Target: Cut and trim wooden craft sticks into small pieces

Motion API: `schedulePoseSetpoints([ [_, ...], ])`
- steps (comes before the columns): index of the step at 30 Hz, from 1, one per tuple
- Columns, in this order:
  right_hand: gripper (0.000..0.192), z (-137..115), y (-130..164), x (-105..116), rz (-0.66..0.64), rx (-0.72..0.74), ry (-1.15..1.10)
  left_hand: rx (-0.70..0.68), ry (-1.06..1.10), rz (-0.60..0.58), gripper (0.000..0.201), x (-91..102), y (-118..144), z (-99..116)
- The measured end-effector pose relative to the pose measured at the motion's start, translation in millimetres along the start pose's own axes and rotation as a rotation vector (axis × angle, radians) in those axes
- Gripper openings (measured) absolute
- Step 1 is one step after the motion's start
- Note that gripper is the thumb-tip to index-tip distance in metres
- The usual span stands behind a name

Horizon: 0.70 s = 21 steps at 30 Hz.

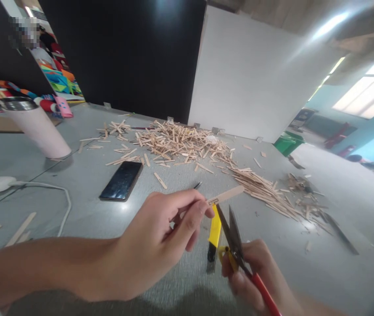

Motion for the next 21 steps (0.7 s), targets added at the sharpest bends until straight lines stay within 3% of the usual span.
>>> schedulePoseSetpoints([
  [6,0.041,9,13,5,0.069,-0.041,0.143,0.016,0.000,-0.009,0.046,0.7,-1,1],
  [16,0.046,14,1,-3,-0.106,-0.333,-0.048,0.005,0.023,-0.005,0.047,0.8,0,3],
  [21,0.050,18,3,-4,-0.079,-0.393,-0.088,0.018,0.020,-0.004,0.048,0.2,-2,1],
])
Point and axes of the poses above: each hand's wrist, its own y-axis away from the middle knuckle, its own x-axis out of the back of the hand, z = x × y, the point moved 9 cm from there along -y, towards the middle knuckle, and after that the axes turned 12 degrees about x, right-handed, at the moved point
